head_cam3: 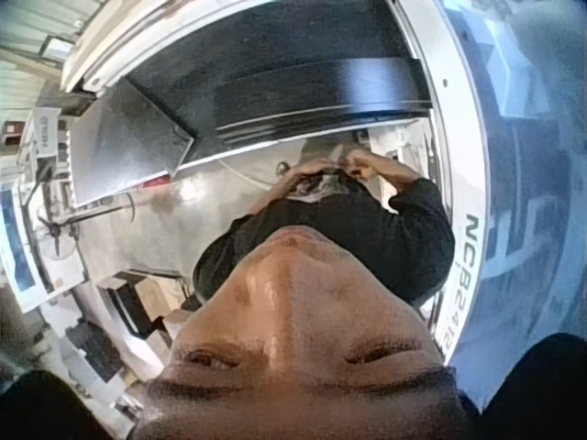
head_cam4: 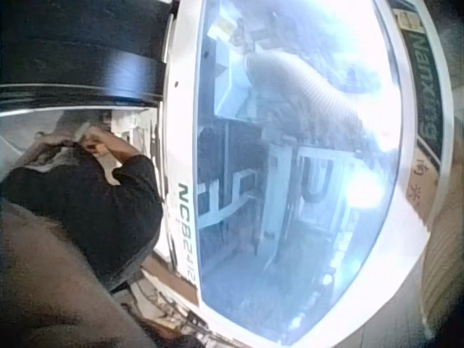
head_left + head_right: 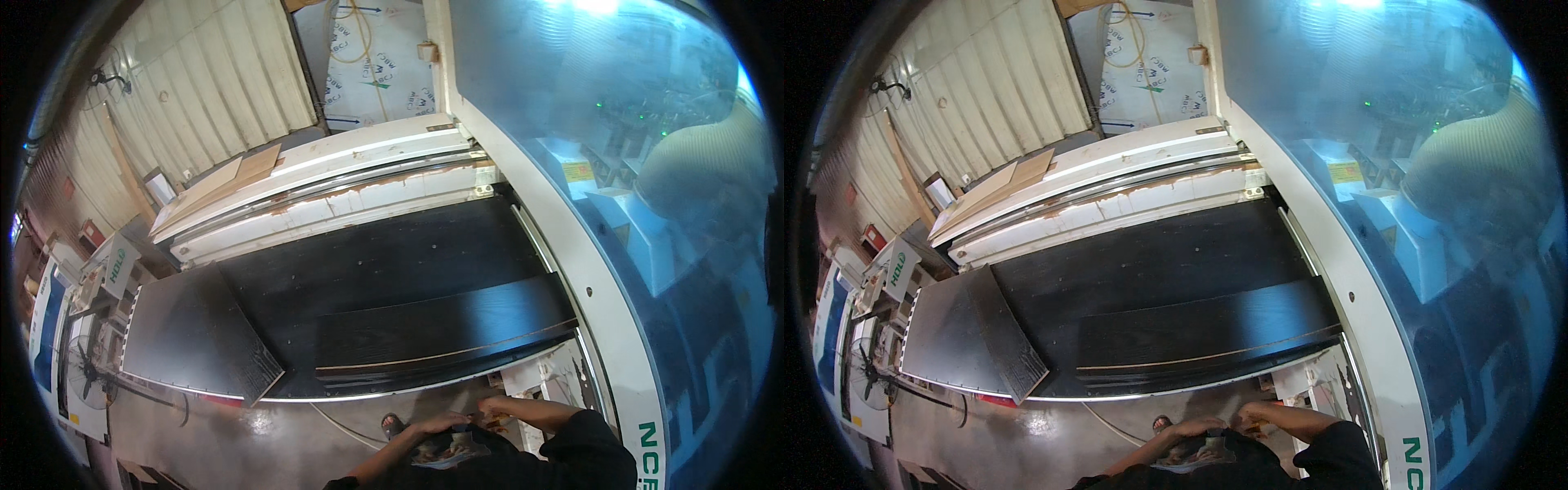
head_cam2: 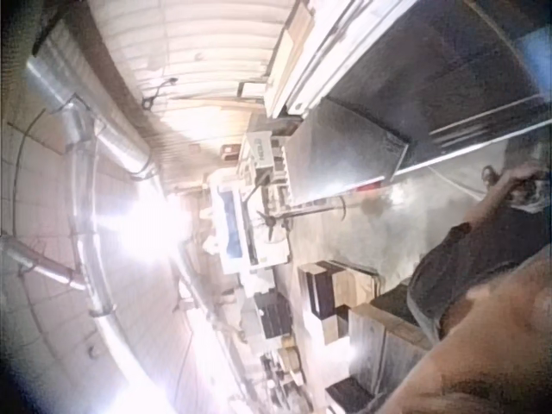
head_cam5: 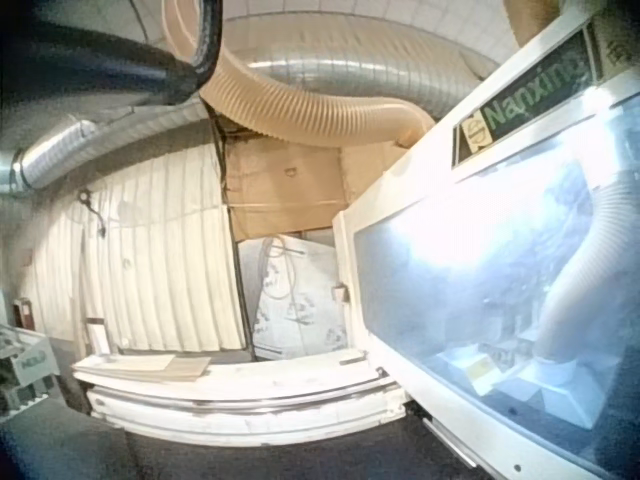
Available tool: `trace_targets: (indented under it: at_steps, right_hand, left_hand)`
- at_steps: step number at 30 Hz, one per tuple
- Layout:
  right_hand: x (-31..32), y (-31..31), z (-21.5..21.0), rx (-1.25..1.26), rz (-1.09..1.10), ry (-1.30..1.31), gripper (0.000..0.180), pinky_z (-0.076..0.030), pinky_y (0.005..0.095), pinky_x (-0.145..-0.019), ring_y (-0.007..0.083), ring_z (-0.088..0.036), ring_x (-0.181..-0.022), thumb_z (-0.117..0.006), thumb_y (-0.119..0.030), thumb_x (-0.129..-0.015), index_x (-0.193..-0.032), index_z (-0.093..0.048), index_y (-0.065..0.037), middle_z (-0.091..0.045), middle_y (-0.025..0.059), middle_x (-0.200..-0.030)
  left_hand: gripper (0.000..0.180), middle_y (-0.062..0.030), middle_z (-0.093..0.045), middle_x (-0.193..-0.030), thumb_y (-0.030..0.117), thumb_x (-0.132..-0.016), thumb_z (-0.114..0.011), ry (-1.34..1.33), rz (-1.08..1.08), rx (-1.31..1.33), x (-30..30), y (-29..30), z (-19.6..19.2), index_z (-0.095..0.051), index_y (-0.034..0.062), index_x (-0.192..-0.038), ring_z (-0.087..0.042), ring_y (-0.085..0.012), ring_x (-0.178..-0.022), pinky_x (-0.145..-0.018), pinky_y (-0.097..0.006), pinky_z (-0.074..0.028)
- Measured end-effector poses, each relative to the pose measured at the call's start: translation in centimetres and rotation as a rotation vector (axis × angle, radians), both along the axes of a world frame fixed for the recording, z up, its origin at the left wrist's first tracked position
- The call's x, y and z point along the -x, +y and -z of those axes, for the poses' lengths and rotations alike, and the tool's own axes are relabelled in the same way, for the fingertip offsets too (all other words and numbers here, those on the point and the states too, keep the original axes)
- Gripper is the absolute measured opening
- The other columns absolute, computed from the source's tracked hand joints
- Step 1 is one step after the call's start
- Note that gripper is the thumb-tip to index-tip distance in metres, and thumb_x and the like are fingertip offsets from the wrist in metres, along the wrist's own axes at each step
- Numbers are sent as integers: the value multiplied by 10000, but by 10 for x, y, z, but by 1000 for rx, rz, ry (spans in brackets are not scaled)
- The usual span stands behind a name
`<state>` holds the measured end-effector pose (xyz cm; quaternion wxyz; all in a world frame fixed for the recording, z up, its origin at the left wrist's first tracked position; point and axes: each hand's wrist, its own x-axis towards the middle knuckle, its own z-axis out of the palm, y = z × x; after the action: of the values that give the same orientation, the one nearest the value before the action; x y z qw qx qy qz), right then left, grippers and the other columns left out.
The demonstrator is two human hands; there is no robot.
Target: The person trims the edges of dark wood panels using a small hand tool and slides the panels across the surface of a large industrial machine.
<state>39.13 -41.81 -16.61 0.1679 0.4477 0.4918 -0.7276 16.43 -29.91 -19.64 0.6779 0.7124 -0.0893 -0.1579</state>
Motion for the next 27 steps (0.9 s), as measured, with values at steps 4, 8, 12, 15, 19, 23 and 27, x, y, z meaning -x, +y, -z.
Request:
trace_targets:
  at_steps: [4, 8, 12, 15, 19, 23, 27]
  right_hand:
    - [6, 3, 2, -23, -18, 10, 249, -485, 417, -732, 235, -604, -789, -642, -294, -929, -978, -643, -50, -659, 109, -896]
    - [1, -2, 1, -30, -17, 11, 243, -481, 417, -718, 235, -601, -764, -633, -295, -935, -952, -642, -53, -659, 105, -875]
    - [1, -10, -7, -11, -33, 12, 241, -477, 417, -704, 235, -599, -738, -625, -297, -940, -926, -641, -56, -658, 100, -854]
    - [0, -6, -10, -5, -58, 5, 243, -474, 417, -694, 235, -597, -719, -618, -297, -944, -906, -641, -59, -657, 97, -838]
    - [-1, -7, -18, 19, -97, -18, 249, -470, 417, -680, 235, -594, -694, -609, -299, -950, -880, -640, -62, -657, 92, -816]
    - [-5, -7, -39, 99, -148, -124, 259, -466, 416, -666, 235, -592, -669, -600, -300, -956, -854, -640, -65, -656, 88, -795]
    - [-8, -25, 30, -46, -426, 39, 231, -459, 384, -627, 223, -598, -651, -620, -278, -959, -840, -642, -82, -669, 93, -807]
  left_hand:
    - [529, -151, -580, -1426, 419, -1080, -458, 114, -95, 66, -11, -23, -6, -592, 31, -1413, -530, -279, -1313, -1156, -388, -370]
    - [487, -126, -689, -1257, 415, -1062, -511, 260, -32, 135, -44, -38, -41, -694, 29, -1296, -601, -206, -1184, -1074, -340, -428]
    - [470, -85, -709, -1158, 406, -1066, -525, 396, -81, 87, -56, -56, -67, -719, 13, -1235, -618, -166, -1074, -1027, -335, -452]
    - [482, -81, -607, -1389, 401, -1063, -530, 426, 37, 136, -58, -45, -77, -656, 33, -1348, -514, -177, -1297, -1138, -317, -345]
    - [454, -102, -631, -1391, 357, -1074, -521, 384, -61, 113, -41, -55, -33, -666, 1, -1316, -542, -205, -1292, -1133, -326, -368]
    - [438, -113, -636, -1386, 327, -1085, -491, 409, -195, 170, -23, -47, -50, -667, -14, -1297, -562, -221, -1267, -1106, -350, -407]
    - [414, -116, -663, -1322, 308, -1094, -461, 131, -193, 121, -12, -44, 13, -681, 13, -1285, -585, -225, -1218, -1086, -377, -424]
